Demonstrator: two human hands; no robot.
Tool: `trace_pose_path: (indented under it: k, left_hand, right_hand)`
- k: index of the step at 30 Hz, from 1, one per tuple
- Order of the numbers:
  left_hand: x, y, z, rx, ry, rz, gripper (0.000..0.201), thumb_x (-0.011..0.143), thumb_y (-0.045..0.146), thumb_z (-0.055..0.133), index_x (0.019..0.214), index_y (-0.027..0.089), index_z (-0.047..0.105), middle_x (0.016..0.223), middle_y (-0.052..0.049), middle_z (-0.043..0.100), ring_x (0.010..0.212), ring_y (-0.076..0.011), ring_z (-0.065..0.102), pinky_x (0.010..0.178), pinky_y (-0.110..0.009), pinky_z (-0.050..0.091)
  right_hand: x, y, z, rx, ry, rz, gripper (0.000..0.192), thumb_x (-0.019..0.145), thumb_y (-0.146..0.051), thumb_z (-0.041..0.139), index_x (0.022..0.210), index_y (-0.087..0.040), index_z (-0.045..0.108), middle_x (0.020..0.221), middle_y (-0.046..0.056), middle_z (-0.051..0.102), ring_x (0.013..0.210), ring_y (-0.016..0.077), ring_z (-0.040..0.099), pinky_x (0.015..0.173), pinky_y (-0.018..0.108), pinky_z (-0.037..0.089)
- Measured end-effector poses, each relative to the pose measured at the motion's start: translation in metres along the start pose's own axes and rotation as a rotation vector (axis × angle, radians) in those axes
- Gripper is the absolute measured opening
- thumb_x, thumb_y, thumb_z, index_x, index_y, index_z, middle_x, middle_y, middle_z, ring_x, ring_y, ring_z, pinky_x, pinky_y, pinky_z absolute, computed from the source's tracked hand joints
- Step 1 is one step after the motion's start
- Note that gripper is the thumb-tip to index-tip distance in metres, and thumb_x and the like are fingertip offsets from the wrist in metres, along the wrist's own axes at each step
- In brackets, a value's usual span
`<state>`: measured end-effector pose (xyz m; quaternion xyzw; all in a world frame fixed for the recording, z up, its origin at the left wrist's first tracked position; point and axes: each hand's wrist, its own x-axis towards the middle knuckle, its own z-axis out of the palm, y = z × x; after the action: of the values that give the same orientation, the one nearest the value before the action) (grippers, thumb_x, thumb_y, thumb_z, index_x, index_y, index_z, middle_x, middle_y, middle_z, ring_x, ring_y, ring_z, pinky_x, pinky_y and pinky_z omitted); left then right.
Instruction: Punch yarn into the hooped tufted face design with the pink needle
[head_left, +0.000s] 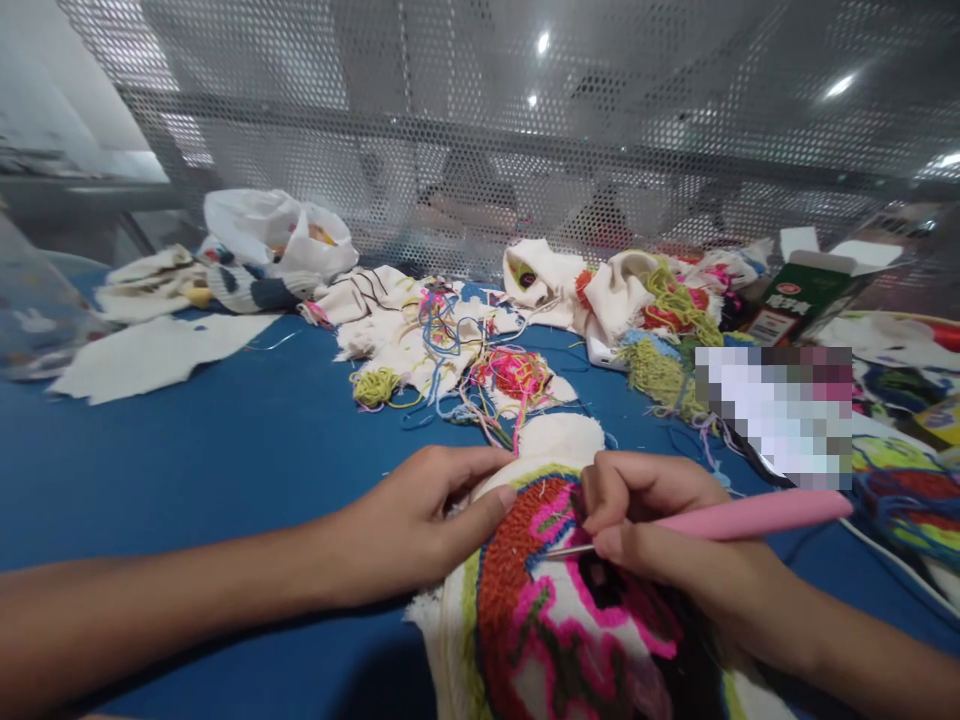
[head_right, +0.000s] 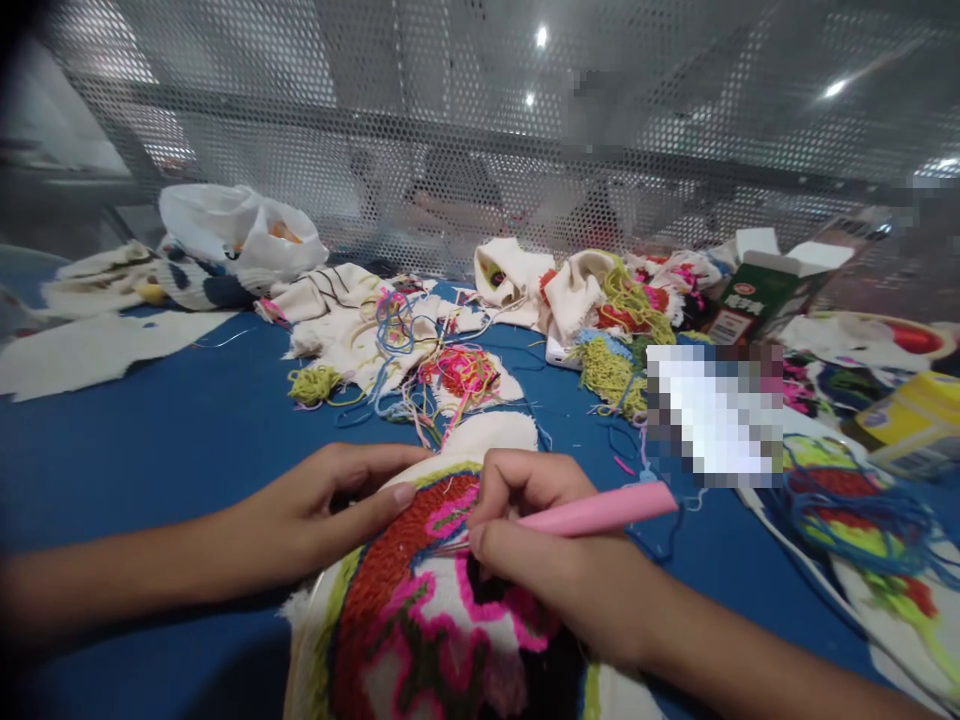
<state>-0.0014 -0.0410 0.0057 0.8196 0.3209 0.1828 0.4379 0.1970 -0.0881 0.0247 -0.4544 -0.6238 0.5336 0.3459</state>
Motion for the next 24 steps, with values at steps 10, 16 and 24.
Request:
trace_pose_path:
  k: [10,16,24]
  left_hand:
    - [-0.002,0.0,-0.001,-0.019,0.007,-0.025,0.031,0.087,0.035,0.038,0.092,0.012,0.058,0.085,-0.002,0.062,0.072,-0.0134,0.054,0.059,-0.019,0.042]
    - [-0.005,-0.001,0.0,0.017,0.054,0.022,0.031,0.086,0.034,0.039,0.095,0.012,0.059,0.084,-0.003,0.063,0.074,-0.0144,0.055,0.06,-0.02,0.044]
    - [-0.012,0.007,0.001,0.146,0.153,0.084,0.029,0.086,0.033,0.04,0.098,0.015,0.059,0.07,-0.001,0.061,0.078,-0.0168,0.057,0.064,-0.021,0.045]
  right_hand:
    - [-0.001,-0.003,-0.001,-0.06,-0.068,-0.014,0.018,0.072,-0.02,0.053,0.059,-0.018,0.041,0.057,-0.004,0.041,0.053,0.0084,0.036,0.046,0.02,0.028]
    - [-0.007,-0.006,-0.003,-0.357,-0.181,-0.227,0.019,0.08,-0.024,0.047,0.064,-0.018,0.04,0.059,-0.004,0.043,0.054,0.0085,0.037,0.048,0.02,0.029]
    - [-0.011,-0.013,0.011,-0.625,-0.162,-0.363,0.018,0.075,-0.013,0.049,0.061,-0.02,0.041,0.059,-0.003,0.048,0.051,0.0084,0.04,0.048,0.021,0.03]
